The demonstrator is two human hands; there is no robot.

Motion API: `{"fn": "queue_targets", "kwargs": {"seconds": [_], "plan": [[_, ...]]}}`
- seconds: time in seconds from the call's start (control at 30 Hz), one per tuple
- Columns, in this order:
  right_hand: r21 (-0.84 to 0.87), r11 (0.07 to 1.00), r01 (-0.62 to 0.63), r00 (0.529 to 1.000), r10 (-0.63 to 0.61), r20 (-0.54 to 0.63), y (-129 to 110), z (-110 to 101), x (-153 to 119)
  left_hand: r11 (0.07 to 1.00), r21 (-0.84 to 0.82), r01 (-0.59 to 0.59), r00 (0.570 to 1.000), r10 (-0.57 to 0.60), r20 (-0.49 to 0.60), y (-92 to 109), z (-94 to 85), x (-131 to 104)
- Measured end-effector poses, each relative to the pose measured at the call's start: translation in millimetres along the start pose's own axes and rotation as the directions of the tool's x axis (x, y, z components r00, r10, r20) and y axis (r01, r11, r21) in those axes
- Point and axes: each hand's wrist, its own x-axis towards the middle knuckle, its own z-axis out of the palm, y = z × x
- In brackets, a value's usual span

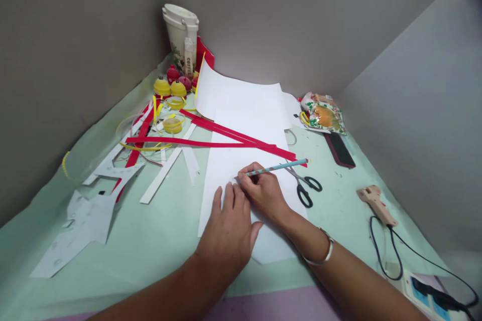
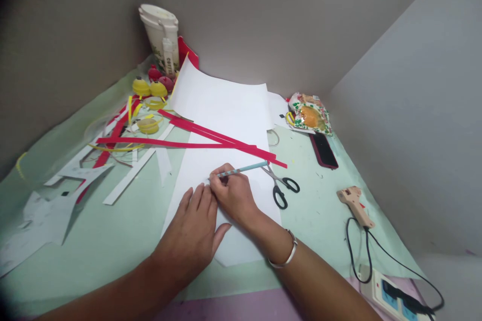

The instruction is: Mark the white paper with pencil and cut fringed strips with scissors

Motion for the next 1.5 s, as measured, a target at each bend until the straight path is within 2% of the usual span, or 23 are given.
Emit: {"fn": "queue_targets", "kwargs": {"seconds": [0.1,0.2,0.33,0.47,0.63,0.77,0.87,1.0,1.23,1.4,1.5], "plan": [[0.033,0.999,-0.013,1.000,0.013,-0.004,1,0,1,1.000,0.014,-0.001,1.000,0.001,-0.004,0,-0.4,0],[0.173,0.984,-0.052,0.997,0.060,-0.041,0,-3,3,0.999,0.035,-0.004,1.000,0.005,-0.008,0,-1.4,-1],[0.486,0.871,-0.077,0.987,0.137,-0.089,-1,-8,8,0.999,0.046,-0.012,1.000,0.013,-0.015,0,-2.3,-1],[0.597,0.798,-0.079,0.986,0.149,-0.069,0,-9,13,0.999,0.038,-0.005,0.999,0.006,-0.034,-1,-2.9,-1],[0.554,0.831,-0.049,0.993,0.100,-0.061,-2,-9,11,0.998,0.013,-0.059,0.996,0.060,-0.063,2,-2.8,0],[0.528,0.844,-0.098,0.995,0.087,0.046,-7,-14,5,0.995,0.057,-0.086,0.995,0.089,-0.049,6,-4.6,4],[0.476,0.869,-0.132,0.991,0.106,0.082,-10,-20,2,0.987,0.119,-0.108,0.993,0.113,-0.039,9,-6.2,8],[0.377,0.914,-0.150,0.989,0.137,0.063,-8,-23,2,0.981,0.156,-0.112,0.992,0.120,-0.045,9,-5.1,10],[0.241,0.966,-0.094,0.995,0.101,-0.019,3,-11,-2,0.993,0.067,-0.093,0.989,0.100,-0.109,1,-2.4,8],[0.130,0.989,-0.075,0.997,0.077,-0.014,-3,-12,-3,0.994,0.040,-0.106,0.988,0.110,-0.106,1,-3.5,9],[0.123,0.988,-0.089,0.996,0.091,-0.010,-6,-12,-2,0.994,0.039,-0.107,0.988,0.110,-0.108,1,-3.4,11]]}}
